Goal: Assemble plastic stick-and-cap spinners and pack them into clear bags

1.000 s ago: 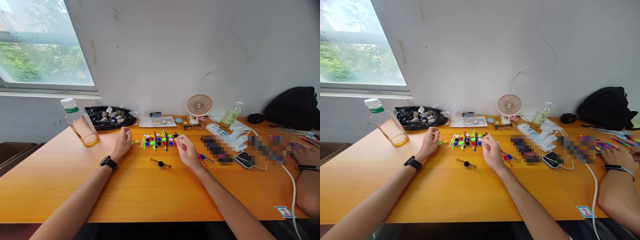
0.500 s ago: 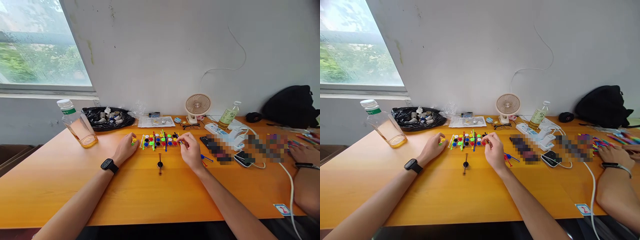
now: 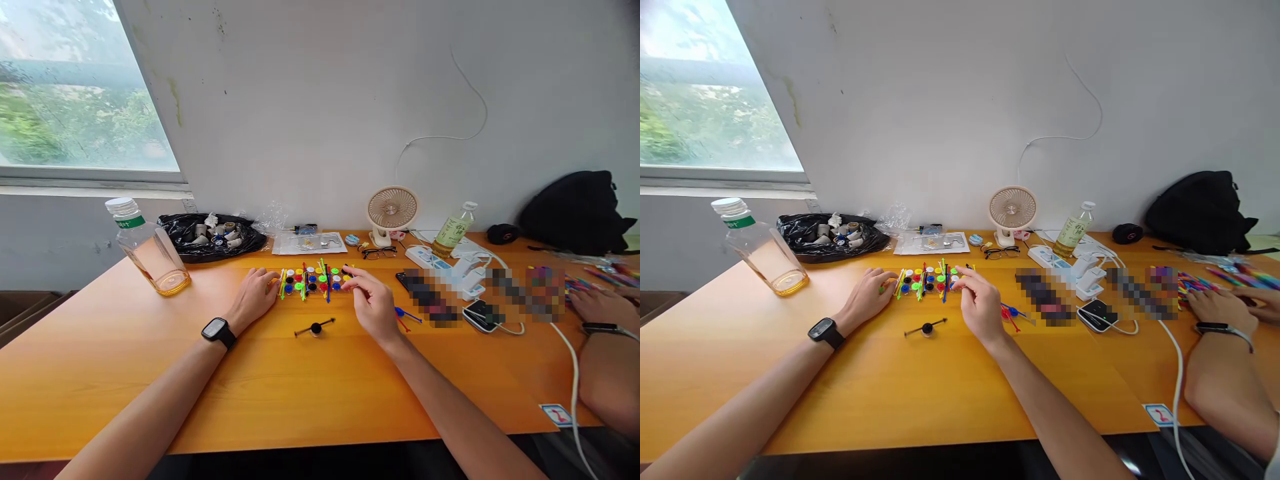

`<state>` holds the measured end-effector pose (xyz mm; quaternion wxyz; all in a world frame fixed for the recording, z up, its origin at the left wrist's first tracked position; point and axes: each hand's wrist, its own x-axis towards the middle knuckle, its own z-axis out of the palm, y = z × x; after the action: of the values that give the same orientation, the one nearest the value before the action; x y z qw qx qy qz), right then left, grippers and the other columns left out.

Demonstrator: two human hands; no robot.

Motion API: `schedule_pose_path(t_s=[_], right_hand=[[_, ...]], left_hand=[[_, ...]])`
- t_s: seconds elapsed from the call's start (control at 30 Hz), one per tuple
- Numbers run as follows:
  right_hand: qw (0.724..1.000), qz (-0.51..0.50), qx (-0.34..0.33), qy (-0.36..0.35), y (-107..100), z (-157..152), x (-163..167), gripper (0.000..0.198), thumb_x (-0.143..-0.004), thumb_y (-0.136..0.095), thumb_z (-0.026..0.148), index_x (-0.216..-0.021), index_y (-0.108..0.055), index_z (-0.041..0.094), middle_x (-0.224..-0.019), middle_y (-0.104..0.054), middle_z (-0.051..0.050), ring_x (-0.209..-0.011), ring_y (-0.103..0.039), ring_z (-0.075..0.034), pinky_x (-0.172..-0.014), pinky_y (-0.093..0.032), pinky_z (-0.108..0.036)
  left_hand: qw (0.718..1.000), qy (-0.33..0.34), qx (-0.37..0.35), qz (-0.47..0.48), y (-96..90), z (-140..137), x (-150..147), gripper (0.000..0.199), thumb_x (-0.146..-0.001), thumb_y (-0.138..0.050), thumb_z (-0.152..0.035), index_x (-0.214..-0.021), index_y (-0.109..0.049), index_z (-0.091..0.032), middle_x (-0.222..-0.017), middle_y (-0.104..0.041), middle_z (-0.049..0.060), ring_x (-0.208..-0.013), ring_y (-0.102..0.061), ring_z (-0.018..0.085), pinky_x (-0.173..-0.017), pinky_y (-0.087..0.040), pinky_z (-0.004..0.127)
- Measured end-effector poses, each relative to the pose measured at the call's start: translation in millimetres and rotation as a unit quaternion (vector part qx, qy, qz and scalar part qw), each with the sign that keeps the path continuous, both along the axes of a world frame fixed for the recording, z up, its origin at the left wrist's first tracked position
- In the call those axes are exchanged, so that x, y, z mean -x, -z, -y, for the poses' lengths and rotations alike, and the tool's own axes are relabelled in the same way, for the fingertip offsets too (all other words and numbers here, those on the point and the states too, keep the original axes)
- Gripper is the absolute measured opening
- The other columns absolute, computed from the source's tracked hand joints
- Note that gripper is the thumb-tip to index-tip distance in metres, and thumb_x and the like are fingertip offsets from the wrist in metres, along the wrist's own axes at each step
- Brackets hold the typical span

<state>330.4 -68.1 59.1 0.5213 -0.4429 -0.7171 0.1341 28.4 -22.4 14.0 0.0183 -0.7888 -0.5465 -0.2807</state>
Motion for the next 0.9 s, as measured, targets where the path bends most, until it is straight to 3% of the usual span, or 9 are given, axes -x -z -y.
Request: schedule_pose_path(t_s=[0.3, 0.4, 0.53, 0.73, 0.9], right_hand=[[0.999, 0.027, -0.005, -0.033, 4, -2, 2, 0.031, -0.093, -0.047, 0.010, -0.080, -0.072, 0.023, -0.113, -0.076, -0.008, -0.105, -0.072, -0.025, -0.090, -0.053, -0.036], [0.995, 0.059, -0.001, -0.077, 6, -1, 5, 0.029, -0.091, -0.048, 0.009, -0.084, -0.072, 0.023, -0.103, -0.075, -0.007, -0.099, -0.071, -0.023, -0.084, -0.053, -0.034], [0.973, 0.139, 0.066, -0.169, 4, 8, 8, 0.026, -0.091, -0.053, 0.009, -0.097, -0.073, 0.024, -0.100, -0.073, -0.004, -0.076, -0.065, -0.017, -0.069, -0.051, -0.029], [0.934, 0.216, 0.080, -0.273, 1, 19, 12, 0.030, -0.092, -0.064, 0.011, -0.115, -0.077, 0.027, -0.118, -0.072, -0.006, -0.112, -0.066, -0.023, -0.100, -0.053, -0.036], [0.930, 0.243, 0.095, -0.260, 3, 20, 14, 0.018, -0.094, -0.067, 0.015, -0.107, -0.076, 0.025, -0.103, -0.074, -0.004, -0.098, -0.068, -0.021, -0.089, -0.053, -0.032]], left_hand=[[1.000, 0.007, -0.003, -0.011, 1.9, 0, 1, 0.032, -0.103, -0.048, -0.030, -0.116, -0.075, -0.022, -0.098, -0.070, 0.012, -0.094, -0.060, 0.030, -0.086, -0.048, 0.043], [1.000, 0.008, 0.000, -0.004, 0.3, 1, 1, 0.027, -0.101, -0.050, -0.028, -0.107, -0.076, -0.021, -0.097, -0.071, 0.012, -0.093, -0.060, 0.030, -0.086, -0.048, 0.043], [1.000, 0.007, -0.007, 0.014, -0.4, 2, 0, 0.023, -0.099, -0.052, -0.026, -0.105, -0.074, -0.022, -0.099, -0.072, 0.012, -0.094, -0.060, 0.030, -0.085, -0.048, 0.042], [1.000, 0.008, -0.010, 0.015, 0.5, 1, 0, 0.020, -0.099, -0.053, -0.025, -0.095, -0.072, -0.021, -0.092, -0.070, 0.010, -0.089, -0.058, 0.029, -0.082, -0.047, 0.041], [1.000, 0.011, -0.013, 0.017, 0.3, 0, 0, 0.018, -0.099, -0.051, -0.023, -0.092, -0.068, -0.021, -0.091, -0.071, 0.010, -0.088, -0.059, 0.028, -0.082, -0.046, 0.041]])
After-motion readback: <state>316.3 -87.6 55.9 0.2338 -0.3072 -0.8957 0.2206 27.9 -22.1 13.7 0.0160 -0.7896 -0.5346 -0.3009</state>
